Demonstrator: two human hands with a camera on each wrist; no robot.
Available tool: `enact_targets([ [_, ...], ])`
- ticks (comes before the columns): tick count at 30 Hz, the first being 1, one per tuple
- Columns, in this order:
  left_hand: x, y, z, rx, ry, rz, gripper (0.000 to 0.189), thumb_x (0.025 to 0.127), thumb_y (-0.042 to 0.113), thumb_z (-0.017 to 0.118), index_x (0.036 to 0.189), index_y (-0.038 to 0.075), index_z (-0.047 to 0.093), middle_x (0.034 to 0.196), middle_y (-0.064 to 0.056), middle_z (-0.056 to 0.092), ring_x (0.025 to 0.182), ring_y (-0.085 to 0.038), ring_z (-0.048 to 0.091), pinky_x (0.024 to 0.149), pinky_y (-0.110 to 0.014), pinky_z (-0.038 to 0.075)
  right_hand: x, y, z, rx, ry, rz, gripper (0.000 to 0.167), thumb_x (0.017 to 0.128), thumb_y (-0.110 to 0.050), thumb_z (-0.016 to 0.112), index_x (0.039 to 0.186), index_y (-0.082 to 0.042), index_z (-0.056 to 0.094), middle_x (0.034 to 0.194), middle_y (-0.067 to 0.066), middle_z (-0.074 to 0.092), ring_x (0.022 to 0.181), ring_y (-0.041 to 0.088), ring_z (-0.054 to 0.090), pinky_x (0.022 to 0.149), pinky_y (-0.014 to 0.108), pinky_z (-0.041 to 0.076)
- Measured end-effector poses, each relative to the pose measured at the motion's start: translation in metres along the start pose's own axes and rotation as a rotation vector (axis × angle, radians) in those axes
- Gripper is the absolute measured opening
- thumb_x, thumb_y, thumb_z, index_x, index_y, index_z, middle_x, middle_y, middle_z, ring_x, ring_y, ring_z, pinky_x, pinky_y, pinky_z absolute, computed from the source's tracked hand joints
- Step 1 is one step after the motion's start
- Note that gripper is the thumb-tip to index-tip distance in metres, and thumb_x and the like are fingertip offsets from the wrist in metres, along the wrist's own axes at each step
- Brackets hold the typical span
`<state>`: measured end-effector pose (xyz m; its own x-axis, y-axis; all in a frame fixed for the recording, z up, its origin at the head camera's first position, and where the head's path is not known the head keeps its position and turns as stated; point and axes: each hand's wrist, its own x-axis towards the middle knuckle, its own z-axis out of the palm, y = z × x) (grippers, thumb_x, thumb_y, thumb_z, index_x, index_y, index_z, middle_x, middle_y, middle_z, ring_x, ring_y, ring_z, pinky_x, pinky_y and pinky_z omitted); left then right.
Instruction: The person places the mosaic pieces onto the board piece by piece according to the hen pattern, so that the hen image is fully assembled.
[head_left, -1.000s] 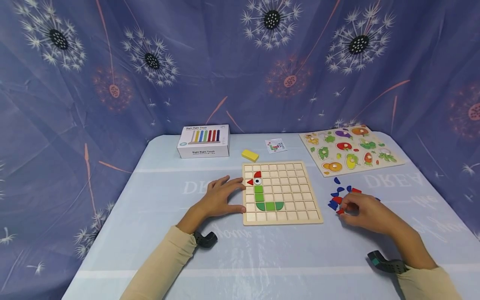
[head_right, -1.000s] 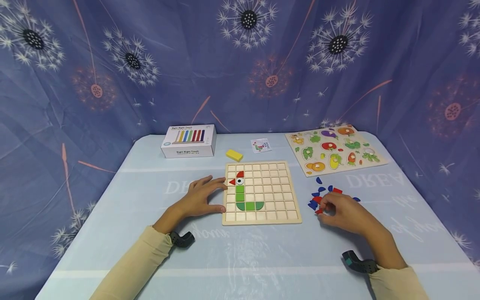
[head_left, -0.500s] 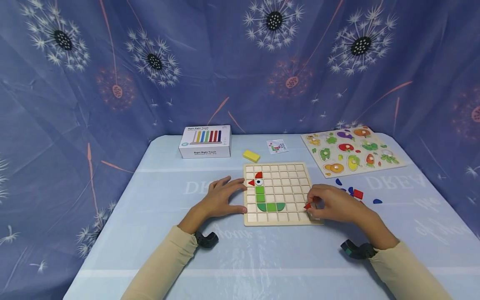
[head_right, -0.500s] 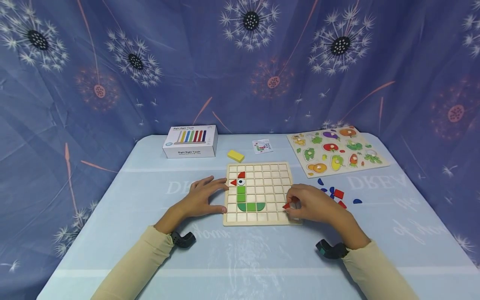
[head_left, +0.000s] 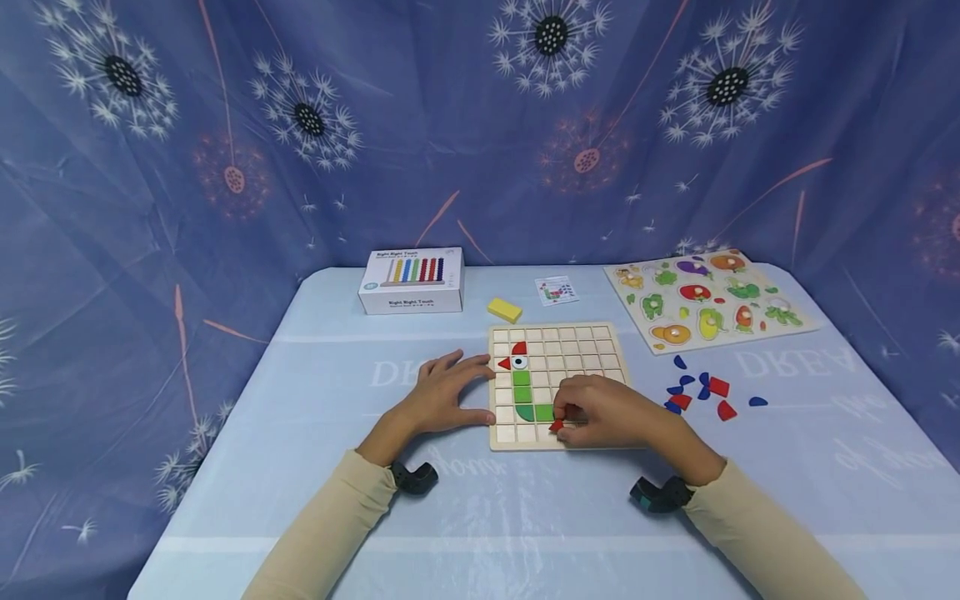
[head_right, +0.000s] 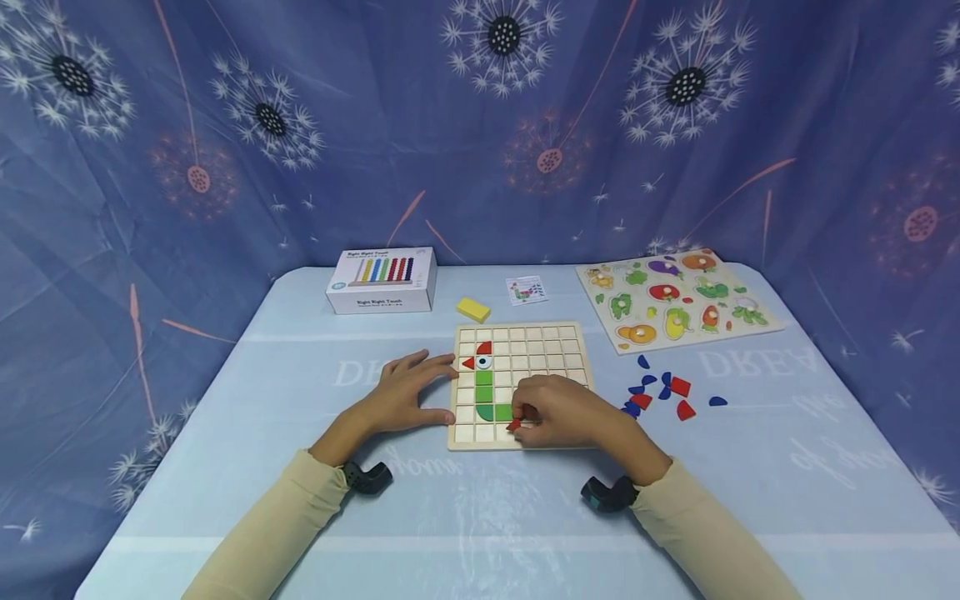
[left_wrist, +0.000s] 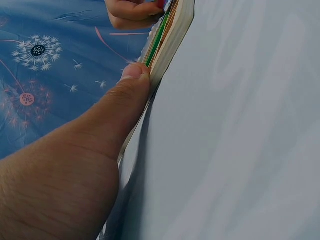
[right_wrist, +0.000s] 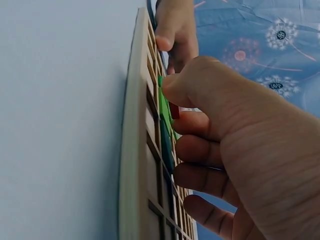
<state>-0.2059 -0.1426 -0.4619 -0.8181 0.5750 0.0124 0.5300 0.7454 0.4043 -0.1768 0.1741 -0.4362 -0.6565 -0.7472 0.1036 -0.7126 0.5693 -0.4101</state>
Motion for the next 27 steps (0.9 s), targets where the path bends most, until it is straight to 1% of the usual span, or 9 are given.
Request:
enact_targets([
  [9,0.0000,0.0008,-0.0009,-0.003,-0.017,-0.014,0.074,0.082,0.070,0.070,0.144,0.034,0.053,0.162,0.008,0.033,0.151,-0.034,0.016,0.112,-0.061,0.013,0.0045,-0.0039,0.0065,0.003,-0.027,0.014,0.013,0.085,-0.032,0.079,0.092,-0.029,0.069,0.081,-0.015,0.055,0.076,0.004,0.052,0.065,0.024,0.045],
  [14,0.0003,-0.0002,0.0004,-0.004,-0.010,-0.002,0.074,0.082,0.071,0.070,0.144,0.033,0.053,0.161,0.007,0.035,0.151,-0.035,0.017,0.111,-0.061,0.015,0.0051,-0.0040,0.0085,0.000,-0.039,0.022,0.013,0.086,-0.033,0.079,0.095,-0.028,0.071,0.083,-0.016,0.054,0.078,0.004,0.052,0.067,0.023,0.046],
  [23,-0.0003,-0.0021,0.0019,0.005,0.013,0.028,0.073,0.082,0.070,0.069,0.142,0.032,0.054,0.161,0.007,0.036,0.150,-0.037,0.020,0.110,-0.061,0.017,0.0031,-0.0030,0.0079,0.048,-0.038,-0.001,0.016,0.087,-0.033,0.081,0.099,-0.026,0.072,0.088,-0.016,0.056,0.080,0.005,0.053,0.069,0.023,0.047],
  [27,-0.0001,-0.0010,0.0005,0.002,0.004,0.024,0.073,0.083,0.069,0.070,0.143,0.032,0.054,0.161,0.007,0.035,0.150,-0.037,0.020,0.110,-0.062,0.016,0.0029,-0.0037,0.0073,0.056,-0.040,0.005,0.017,0.087,-0.033,0.081,0.100,-0.027,0.072,0.088,-0.016,0.057,0.081,0.005,0.053,0.070,0.023,0.048],
])
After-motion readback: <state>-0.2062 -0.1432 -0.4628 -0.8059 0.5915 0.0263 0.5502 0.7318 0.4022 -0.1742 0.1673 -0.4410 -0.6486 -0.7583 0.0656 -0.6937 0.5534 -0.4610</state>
